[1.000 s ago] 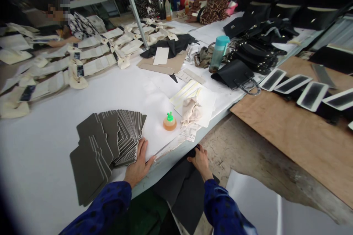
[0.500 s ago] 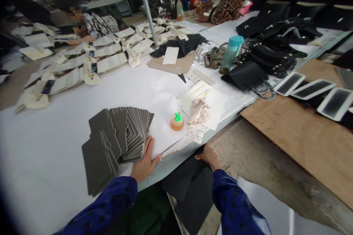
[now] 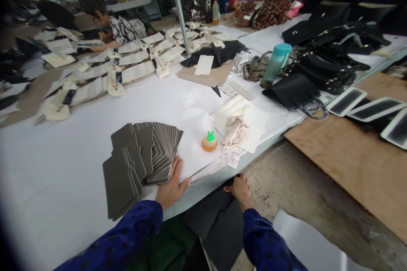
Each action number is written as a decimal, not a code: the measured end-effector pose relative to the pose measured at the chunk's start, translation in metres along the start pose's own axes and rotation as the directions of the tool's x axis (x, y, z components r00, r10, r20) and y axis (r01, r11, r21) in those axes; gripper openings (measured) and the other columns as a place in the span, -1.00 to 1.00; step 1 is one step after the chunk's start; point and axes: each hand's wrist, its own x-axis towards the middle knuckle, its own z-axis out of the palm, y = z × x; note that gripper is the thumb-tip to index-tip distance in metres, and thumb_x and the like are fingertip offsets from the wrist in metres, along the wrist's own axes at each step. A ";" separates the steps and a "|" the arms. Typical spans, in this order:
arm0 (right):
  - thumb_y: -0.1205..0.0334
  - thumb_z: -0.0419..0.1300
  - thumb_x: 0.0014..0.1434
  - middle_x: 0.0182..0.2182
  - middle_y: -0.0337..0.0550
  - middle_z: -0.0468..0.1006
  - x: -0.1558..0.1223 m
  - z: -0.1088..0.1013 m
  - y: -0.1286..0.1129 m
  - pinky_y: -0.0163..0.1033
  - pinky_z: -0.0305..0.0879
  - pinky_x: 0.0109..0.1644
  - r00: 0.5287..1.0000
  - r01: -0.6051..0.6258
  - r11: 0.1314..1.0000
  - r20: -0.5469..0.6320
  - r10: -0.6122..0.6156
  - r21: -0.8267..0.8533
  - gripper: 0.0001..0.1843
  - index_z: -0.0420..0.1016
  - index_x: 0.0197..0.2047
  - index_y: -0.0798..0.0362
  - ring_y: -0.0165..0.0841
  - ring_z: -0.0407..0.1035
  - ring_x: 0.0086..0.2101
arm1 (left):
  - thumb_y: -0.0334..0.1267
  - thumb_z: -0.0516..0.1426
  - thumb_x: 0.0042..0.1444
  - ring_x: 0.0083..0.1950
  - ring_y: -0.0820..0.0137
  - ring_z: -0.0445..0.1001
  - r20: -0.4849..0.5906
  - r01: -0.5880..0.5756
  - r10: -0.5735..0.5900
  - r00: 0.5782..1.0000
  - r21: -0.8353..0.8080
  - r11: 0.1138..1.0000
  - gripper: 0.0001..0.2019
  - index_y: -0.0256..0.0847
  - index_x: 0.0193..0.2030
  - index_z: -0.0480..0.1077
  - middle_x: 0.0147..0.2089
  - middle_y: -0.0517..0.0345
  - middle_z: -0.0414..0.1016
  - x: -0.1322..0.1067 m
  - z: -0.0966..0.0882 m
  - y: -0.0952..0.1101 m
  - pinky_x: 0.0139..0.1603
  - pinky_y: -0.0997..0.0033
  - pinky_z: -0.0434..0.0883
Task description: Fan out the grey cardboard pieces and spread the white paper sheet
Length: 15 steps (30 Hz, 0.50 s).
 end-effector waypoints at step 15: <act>0.12 0.28 0.28 0.18 -0.02 0.41 -0.005 -0.005 0.005 0.15 0.35 0.15 0.995 0.049 0.996 0.080 -0.055 0.079 -0.63 0.45 0.10 0.06 -0.10 0.35 0.13 | -0.01 0.06 0.31 0.47 -0.01 0.13 -0.020 -0.033 0.033 0.999 -0.013 0.999 -0.33 -0.39 0.43 0.07 0.48 -0.21 0.14 0.001 -0.001 0.000 0.44 0.07 0.14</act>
